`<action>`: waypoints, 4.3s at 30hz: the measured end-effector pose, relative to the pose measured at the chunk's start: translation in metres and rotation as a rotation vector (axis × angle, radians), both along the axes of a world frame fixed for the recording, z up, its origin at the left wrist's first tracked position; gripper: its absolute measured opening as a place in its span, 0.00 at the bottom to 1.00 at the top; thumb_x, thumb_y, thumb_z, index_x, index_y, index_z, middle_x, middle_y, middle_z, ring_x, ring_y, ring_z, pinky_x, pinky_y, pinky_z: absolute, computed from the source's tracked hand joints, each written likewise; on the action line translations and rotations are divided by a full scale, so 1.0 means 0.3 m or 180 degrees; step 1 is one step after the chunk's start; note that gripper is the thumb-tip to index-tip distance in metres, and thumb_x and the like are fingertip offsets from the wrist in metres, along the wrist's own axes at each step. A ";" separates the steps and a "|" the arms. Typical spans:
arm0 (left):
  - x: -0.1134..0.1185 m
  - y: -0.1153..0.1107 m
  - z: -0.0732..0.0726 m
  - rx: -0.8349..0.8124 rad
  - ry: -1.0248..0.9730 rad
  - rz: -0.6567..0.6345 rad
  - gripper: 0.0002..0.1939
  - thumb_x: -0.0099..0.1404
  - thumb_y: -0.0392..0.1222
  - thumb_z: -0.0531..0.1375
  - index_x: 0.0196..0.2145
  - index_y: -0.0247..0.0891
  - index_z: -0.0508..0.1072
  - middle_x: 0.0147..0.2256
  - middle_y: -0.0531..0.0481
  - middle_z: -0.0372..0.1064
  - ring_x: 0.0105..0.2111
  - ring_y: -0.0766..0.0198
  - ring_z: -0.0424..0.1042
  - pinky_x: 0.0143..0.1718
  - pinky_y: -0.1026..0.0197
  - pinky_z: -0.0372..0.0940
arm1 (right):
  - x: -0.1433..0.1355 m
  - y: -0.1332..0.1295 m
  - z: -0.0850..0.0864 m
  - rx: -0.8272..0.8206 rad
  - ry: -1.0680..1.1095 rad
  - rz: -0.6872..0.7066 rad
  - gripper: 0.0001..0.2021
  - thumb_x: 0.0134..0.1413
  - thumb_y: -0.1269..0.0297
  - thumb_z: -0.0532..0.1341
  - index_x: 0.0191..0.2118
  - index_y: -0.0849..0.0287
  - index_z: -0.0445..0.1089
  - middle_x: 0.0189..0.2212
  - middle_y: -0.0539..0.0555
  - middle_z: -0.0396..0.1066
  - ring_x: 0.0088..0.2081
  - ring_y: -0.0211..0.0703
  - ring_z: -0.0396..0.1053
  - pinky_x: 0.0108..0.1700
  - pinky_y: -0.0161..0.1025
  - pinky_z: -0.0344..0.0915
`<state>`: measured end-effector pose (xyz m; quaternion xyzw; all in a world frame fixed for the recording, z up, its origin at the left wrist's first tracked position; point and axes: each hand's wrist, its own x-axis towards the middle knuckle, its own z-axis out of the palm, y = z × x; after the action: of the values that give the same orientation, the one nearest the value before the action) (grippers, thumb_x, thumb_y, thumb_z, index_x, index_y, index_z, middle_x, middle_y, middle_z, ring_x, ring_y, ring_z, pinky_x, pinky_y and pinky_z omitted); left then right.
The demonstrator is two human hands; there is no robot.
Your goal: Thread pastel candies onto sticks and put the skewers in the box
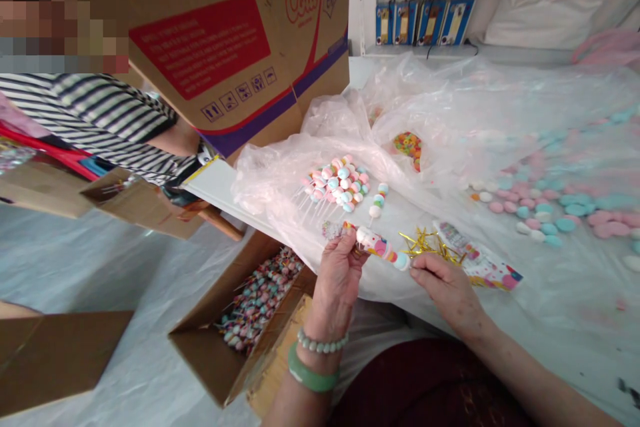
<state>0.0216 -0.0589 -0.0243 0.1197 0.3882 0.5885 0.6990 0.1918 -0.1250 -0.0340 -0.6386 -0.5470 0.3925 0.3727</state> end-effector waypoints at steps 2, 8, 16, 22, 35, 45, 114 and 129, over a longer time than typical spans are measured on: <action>0.014 -0.007 -0.001 -0.0018 -0.0107 -0.0077 0.06 0.54 0.36 0.67 0.31 0.34 0.75 0.28 0.51 0.75 0.26 0.66 0.73 0.29 0.63 0.71 | -0.006 0.000 -0.013 -0.0115 0.0070 -0.0011 0.10 0.50 0.60 0.56 0.22 0.58 0.63 0.20 0.47 0.58 0.26 0.38 0.58 0.29 0.34 0.53; 0.010 -0.007 -0.015 -0.0142 -0.0164 -0.0385 0.08 0.54 0.36 0.67 0.33 0.34 0.74 0.30 0.50 0.75 0.30 0.64 0.74 0.36 0.57 0.72 | -0.001 -0.005 -0.013 0.0084 0.0050 0.0050 0.10 0.51 0.60 0.55 0.23 0.58 0.64 0.22 0.48 0.60 0.28 0.38 0.59 0.31 0.35 0.54; 0.021 -0.013 -0.019 0.0138 0.0014 -0.0753 0.15 0.48 0.39 0.71 0.33 0.31 0.75 0.30 0.47 0.75 0.31 0.62 0.75 0.37 0.62 0.70 | -0.025 0.008 -0.011 -0.1209 0.1952 0.0086 0.09 0.46 0.62 0.61 0.23 0.59 0.62 0.13 0.42 0.50 0.16 0.30 0.44 0.19 0.32 0.39; 0.027 -0.031 -0.004 0.0182 -0.0127 -0.0906 0.14 0.52 0.40 0.69 0.35 0.30 0.76 0.31 0.47 0.75 0.33 0.62 0.76 0.42 0.60 0.70 | -0.029 0.044 -0.014 -0.2804 0.3876 0.0808 0.13 0.42 0.61 0.64 0.25 0.59 0.58 0.16 0.39 0.47 0.15 0.25 0.35 0.17 0.29 0.33; 0.021 -0.018 0.004 0.0049 0.0132 -0.0522 0.12 0.53 0.40 0.68 0.33 0.31 0.75 0.31 0.46 0.74 0.33 0.59 0.75 0.39 0.60 0.70 | -0.043 0.021 0.040 -0.0019 0.0279 0.0092 0.07 0.46 0.66 0.57 0.21 0.58 0.65 0.22 0.48 0.63 0.29 0.38 0.61 0.34 0.36 0.55; -0.014 -0.012 0.025 -0.0249 -0.0076 -0.0878 0.15 0.56 0.45 0.65 0.38 0.33 0.74 0.37 0.43 0.74 0.38 0.54 0.75 0.41 0.53 0.69 | -0.095 0.057 0.054 -0.0827 0.1729 0.0098 0.10 0.48 0.59 0.58 0.23 0.58 0.63 0.14 0.43 0.52 0.18 0.32 0.47 0.21 0.33 0.42; 0.105 -0.052 0.025 -0.0530 -0.0344 -0.1351 0.10 0.58 0.42 0.63 0.37 0.35 0.76 0.35 0.49 0.72 0.35 0.66 0.70 0.42 0.62 0.66 | -0.113 0.131 0.017 0.0252 0.0451 0.0317 0.08 0.56 0.70 0.54 0.27 0.59 0.65 0.23 0.51 0.64 0.27 0.39 0.62 0.33 0.38 0.60; 0.119 -0.063 0.023 0.0454 0.1572 -0.2243 0.18 0.58 0.53 0.60 0.24 0.34 0.71 0.17 0.53 0.63 0.17 0.69 0.61 0.21 0.64 0.55 | -0.036 0.158 0.108 0.0099 0.1340 -0.0066 0.12 0.47 0.66 0.60 0.41 0.55 0.67 0.30 0.49 0.70 0.30 0.38 0.67 0.32 0.35 0.64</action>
<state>0.0572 -0.0778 -0.0174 0.4299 0.4376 0.2930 0.7333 0.1809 -0.0777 -0.0016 -0.5422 -0.4565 0.5049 0.4926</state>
